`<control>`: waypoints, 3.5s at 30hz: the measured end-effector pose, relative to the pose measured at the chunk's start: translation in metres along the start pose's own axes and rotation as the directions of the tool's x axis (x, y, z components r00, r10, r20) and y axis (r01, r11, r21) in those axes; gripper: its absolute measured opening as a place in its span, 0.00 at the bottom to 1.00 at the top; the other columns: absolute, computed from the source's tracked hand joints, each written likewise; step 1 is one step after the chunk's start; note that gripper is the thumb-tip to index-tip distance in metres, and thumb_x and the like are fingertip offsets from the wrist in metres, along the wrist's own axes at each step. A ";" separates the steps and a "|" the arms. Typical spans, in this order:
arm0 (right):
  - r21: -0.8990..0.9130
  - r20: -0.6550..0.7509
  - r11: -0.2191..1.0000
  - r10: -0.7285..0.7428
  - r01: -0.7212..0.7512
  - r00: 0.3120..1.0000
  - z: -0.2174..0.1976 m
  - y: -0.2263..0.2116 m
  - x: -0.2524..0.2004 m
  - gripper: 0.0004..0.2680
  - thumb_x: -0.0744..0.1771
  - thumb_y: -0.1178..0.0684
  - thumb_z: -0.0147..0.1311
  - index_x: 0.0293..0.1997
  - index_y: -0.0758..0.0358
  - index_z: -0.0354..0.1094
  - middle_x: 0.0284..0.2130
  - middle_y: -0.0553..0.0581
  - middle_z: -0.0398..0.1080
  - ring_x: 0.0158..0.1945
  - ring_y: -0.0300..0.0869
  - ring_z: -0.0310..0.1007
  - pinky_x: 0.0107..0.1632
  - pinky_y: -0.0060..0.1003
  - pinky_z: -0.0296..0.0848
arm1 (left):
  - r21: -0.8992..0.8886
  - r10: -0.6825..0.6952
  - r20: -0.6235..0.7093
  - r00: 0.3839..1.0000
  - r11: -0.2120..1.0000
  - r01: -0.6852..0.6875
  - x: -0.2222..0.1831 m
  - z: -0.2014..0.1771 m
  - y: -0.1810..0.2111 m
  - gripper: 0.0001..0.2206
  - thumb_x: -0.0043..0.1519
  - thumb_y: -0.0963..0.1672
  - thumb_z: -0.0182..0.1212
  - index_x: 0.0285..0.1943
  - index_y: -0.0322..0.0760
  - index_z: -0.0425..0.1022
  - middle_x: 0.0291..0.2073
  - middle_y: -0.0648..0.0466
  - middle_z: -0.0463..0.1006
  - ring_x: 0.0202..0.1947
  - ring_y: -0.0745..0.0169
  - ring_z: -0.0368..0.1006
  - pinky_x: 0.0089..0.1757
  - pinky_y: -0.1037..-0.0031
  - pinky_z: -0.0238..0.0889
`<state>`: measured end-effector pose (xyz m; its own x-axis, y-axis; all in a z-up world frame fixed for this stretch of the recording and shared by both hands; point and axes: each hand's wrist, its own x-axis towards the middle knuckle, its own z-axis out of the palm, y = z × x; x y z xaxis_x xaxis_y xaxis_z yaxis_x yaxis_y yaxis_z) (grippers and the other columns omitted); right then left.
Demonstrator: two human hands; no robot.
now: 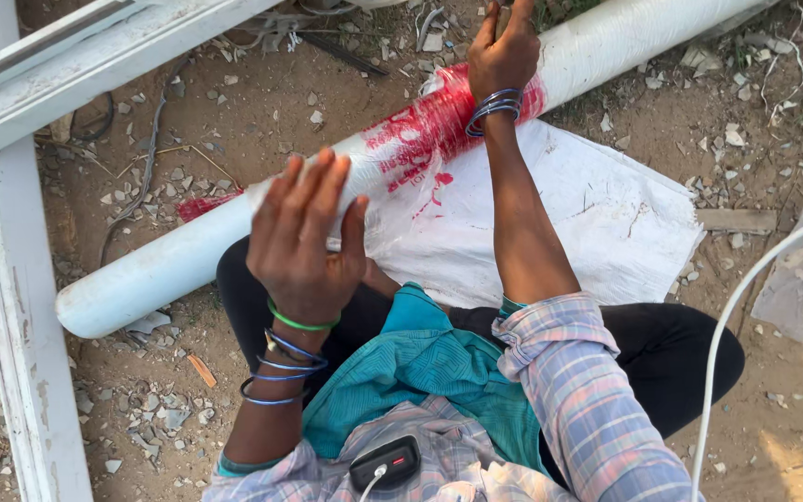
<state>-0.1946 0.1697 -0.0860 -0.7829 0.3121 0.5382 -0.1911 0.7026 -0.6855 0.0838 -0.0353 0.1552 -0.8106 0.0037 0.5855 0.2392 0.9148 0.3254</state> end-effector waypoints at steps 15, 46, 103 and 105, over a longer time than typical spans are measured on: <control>0.100 -0.050 0.993 -0.057 0.062 0.997 -0.002 0.001 0.013 0.07 0.70 0.52 0.57 0.42 0.61 0.63 0.22 0.61 0.72 0.25 0.56 0.76 0.31 0.50 0.70 | -0.069 0.029 0.546 0.837 0.998 0.010 -0.030 0.229 -0.066 0.26 0.78 0.48 0.51 0.84 0.45 0.51 0.79 0.51 0.60 0.79 0.52 0.56 0.75 0.55 0.42; -0.366 0.245 0.909 -0.114 0.201 0.963 0.032 -0.009 -0.036 0.09 0.61 0.55 0.58 0.42 0.61 0.74 0.34 0.64 0.76 0.31 0.58 0.76 0.33 0.56 0.74 | -0.142 0.024 0.622 0.782 0.986 0.082 -0.141 0.167 0.037 0.09 0.67 0.47 0.57 0.35 0.42 0.76 0.23 0.47 0.77 0.21 0.42 0.75 0.27 0.51 0.66; 0.617 0.274 0.783 -0.114 -0.083 0.955 -0.019 -0.016 -0.017 0.07 0.71 0.57 0.63 0.51 0.65 0.70 0.37 0.53 0.75 0.37 0.38 0.76 0.42 0.39 0.78 | -0.699 -0.603 0.146 0.784 0.498 0.513 -0.082 -0.098 -0.098 0.24 0.68 0.51 0.65 0.63 0.28 0.67 0.49 0.47 0.78 0.51 0.57 0.75 0.54 0.69 0.67; 0.500 0.333 0.848 0.000 -0.177 0.943 -0.044 0.000 -0.039 0.05 0.71 0.54 0.61 0.47 0.61 0.71 0.32 0.48 0.74 0.30 0.35 0.76 0.36 0.35 0.80 | -0.606 -0.591 0.069 0.804 0.615 0.504 -0.105 -0.160 -0.106 0.26 0.69 0.51 0.65 0.67 0.28 0.65 0.52 0.48 0.77 0.54 0.59 0.74 0.56 0.70 0.67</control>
<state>-0.1380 0.1861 -0.0850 -0.9355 0.0813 0.3437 -0.3194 0.2207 -0.9216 0.2290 -0.1975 0.1782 -0.8296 -0.5099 0.2276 0.0625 0.3202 0.9453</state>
